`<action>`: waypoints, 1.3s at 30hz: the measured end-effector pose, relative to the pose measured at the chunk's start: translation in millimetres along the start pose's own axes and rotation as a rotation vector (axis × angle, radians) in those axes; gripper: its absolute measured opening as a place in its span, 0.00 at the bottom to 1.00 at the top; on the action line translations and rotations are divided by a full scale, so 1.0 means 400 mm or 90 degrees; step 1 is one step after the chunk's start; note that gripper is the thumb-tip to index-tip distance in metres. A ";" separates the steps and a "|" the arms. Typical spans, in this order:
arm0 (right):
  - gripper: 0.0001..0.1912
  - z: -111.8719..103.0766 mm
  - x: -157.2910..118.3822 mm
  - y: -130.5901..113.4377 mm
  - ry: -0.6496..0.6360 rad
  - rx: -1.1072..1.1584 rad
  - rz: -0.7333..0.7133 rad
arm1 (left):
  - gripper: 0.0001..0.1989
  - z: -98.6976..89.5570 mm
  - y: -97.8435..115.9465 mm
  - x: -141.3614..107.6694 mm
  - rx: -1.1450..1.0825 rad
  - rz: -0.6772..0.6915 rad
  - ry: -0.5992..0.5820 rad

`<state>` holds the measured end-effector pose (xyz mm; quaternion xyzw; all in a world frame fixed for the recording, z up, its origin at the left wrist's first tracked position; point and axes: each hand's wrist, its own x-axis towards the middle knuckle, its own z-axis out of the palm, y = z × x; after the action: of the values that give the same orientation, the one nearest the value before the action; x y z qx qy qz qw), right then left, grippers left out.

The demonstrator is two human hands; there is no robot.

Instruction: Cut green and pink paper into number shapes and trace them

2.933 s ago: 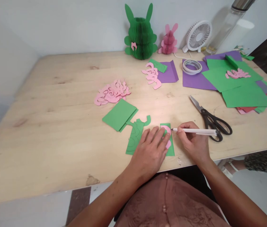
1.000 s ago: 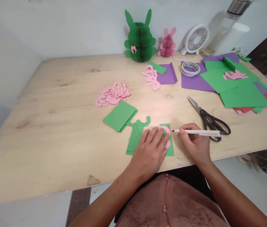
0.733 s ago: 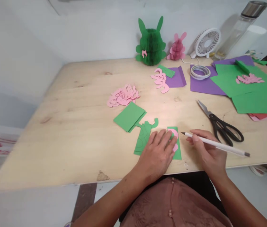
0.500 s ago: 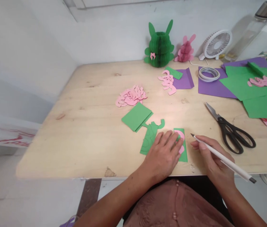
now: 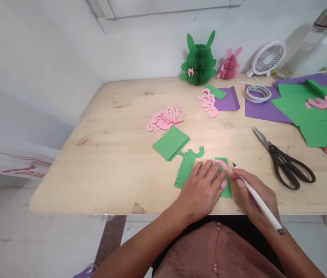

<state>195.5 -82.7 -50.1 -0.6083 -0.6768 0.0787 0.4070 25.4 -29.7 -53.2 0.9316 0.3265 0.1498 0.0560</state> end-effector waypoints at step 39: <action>0.13 0.003 -0.005 0.021 -0.004 -0.049 -0.101 | 0.20 0.009 0.004 -0.001 0.028 0.010 -0.001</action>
<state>200.7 -81.8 -56.8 -0.5678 -0.7266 0.0225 0.3862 27.2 -31.2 -56.5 0.9353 0.3220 0.1426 0.0347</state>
